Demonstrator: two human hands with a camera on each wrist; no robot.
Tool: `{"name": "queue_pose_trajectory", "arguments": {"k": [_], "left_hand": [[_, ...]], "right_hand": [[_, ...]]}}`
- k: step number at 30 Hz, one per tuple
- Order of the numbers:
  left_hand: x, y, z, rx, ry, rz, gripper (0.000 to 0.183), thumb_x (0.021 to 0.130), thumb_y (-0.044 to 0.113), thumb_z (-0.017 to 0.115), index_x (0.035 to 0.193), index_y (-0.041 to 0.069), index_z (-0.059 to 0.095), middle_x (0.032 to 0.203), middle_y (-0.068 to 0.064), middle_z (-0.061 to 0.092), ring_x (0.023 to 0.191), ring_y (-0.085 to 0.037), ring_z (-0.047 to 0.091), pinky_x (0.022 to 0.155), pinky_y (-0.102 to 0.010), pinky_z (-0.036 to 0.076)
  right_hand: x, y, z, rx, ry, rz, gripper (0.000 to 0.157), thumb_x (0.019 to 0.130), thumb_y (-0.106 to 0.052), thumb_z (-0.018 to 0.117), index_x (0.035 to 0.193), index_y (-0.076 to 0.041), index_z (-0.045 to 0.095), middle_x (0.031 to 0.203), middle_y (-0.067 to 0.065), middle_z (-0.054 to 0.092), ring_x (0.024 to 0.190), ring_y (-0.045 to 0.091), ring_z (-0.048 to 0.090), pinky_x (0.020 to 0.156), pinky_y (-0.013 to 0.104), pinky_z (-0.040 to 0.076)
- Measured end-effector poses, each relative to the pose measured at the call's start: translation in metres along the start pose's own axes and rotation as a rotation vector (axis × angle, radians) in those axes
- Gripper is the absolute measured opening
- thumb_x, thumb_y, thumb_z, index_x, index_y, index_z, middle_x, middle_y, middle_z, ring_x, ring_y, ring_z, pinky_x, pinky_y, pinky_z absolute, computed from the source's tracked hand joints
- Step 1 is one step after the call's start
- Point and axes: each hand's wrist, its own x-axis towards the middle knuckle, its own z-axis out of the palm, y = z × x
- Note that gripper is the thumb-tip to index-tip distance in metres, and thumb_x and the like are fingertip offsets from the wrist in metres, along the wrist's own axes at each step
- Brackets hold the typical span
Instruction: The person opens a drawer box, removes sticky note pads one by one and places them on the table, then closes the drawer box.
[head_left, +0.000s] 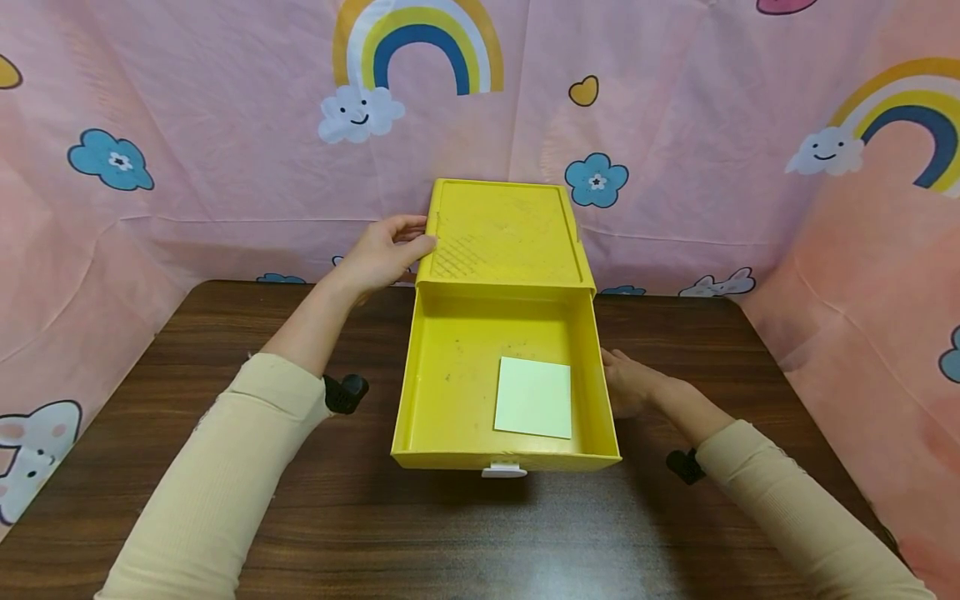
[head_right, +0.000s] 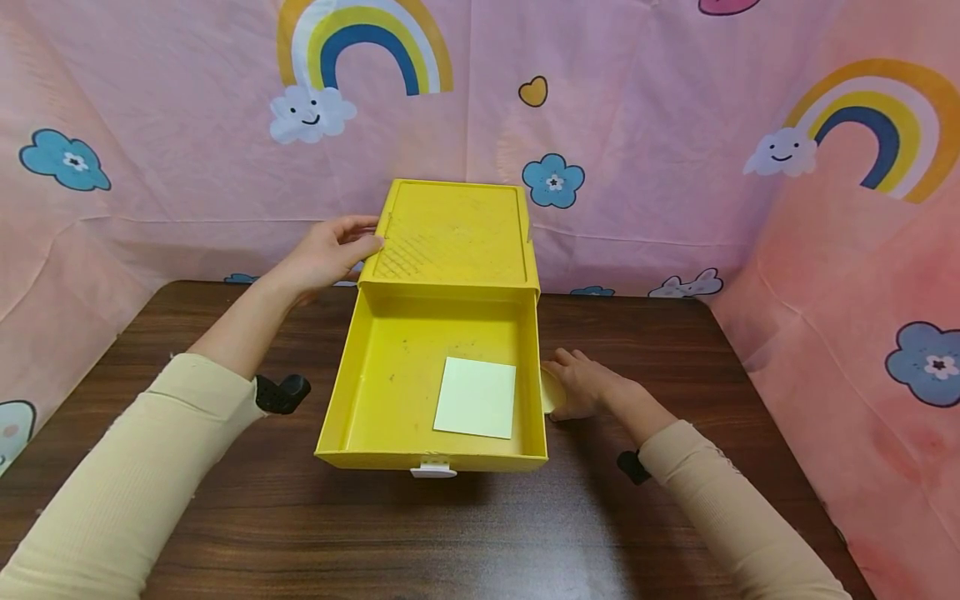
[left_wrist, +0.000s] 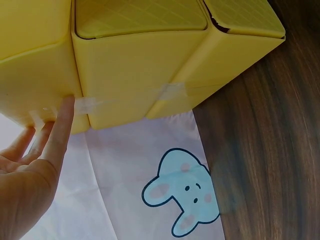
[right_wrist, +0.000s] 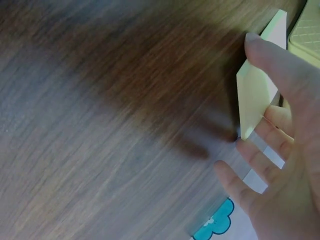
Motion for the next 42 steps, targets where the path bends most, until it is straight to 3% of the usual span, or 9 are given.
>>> {"name": "queue_pose_trajectory", "arguments": {"k": [8, 14, 22, 29, 39, 42], "left_hand": [[0.0008, -0.0011, 0.0001, -0.002, -0.002, 0.001, 0.056, 0.088, 0.030, 0.050, 0.135, 0.010, 0.030, 0.130, -0.007, 0.040, 0.102, -0.020, 0.051, 0.078, -0.038, 0.050], [0.0006, -0.0008, 0.0001, -0.005, -0.002, -0.002, 0.056, 0.088, 0.030, 0.050, 0.135, 0.010, 0.030, 0.130, -0.007, 0.040, 0.102, -0.020, 0.051, 0.077, -0.037, 0.050], [0.0004, -0.0004, 0.0001, 0.017, 0.009, -0.007, 0.055, 0.087, 0.031, 0.050, 0.135, 0.011, 0.032, 0.128, -0.007, 0.042, 0.101, -0.019, 0.052, 0.075, -0.034, 0.051], [0.0015, -0.0017, -0.0001, 0.014, 0.005, -0.007, 0.054, 0.087, 0.032, 0.051, 0.134, 0.011, 0.033, 0.127, -0.007, 0.042, 0.101, -0.019, 0.052, 0.075, -0.034, 0.051], [0.0007, -0.0014, 0.0001, -0.008, 0.005, -0.007, 0.054, 0.088, 0.030, 0.051, 0.135, 0.011, 0.032, 0.128, -0.006, 0.042, 0.103, -0.019, 0.051, 0.074, -0.033, 0.051], [0.0003, -0.0012, 0.0002, -0.017, 0.002, -0.009, 0.054, 0.088, 0.030, 0.051, 0.135, 0.011, 0.031, 0.129, -0.006, 0.041, 0.103, -0.019, 0.051, 0.074, -0.033, 0.051]], "right_hand": [[-0.0005, -0.0009, -0.0006, 0.044, -0.016, 0.056, 0.036, 0.081, -0.035, 0.059, 0.115, -0.030, 0.046, 0.135, 0.006, 0.024, 0.113, 0.028, 0.030, 0.090, 0.048, 0.034], [-0.0002, -0.0016, -0.0004, 0.012, -0.015, 0.022, 0.031, 0.083, -0.035, 0.058, 0.112, -0.029, 0.048, 0.135, 0.008, 0.024, 0.114, 0.029, 0.030, 0.091, 0.047, 0.031], [-0.0013, -0.0013, -0.0008, 0.052, -0.044, 0.060, 0.048, 0.081, -0.043, 0.056, 0.124, -0.029, 0.042, 0.141, 0.009, 0.014, 0.125, 0.037, 0.019, 0.097, 0.056, 0.023], [-0.0001, 0.0006, 0.0003, 0.003, -0.019, 0.018, 0.048, 0.081, -0.039, 0.059, 0.123, -0.023, 0.043, 0.137, 0.013, 0.020, 0.115, 0.033, 0.030, 0.089, 0.049, 0.035], [-0.0007, 0.0000, -0.0001, 0.023, -0.043, 0.062, 0.059, 0.081, -0.039, 0.058, 0.132, -0.022, 0.035, 0.142, 0.016, 0.012, 0.124, 0.042, 0.018, 0.095, 0.056, 0.028], [-0.0011, 0.0000, -0.0003, 0.032, -0.039, 0.065, 0.059, 0.081, -0.040, 0.057, 0.132, -0.021, 0.035, 0.141, 0.015, 0.014, 0.123, 0.039, 0.022, 0.093, 0.054, 0.031]]}}
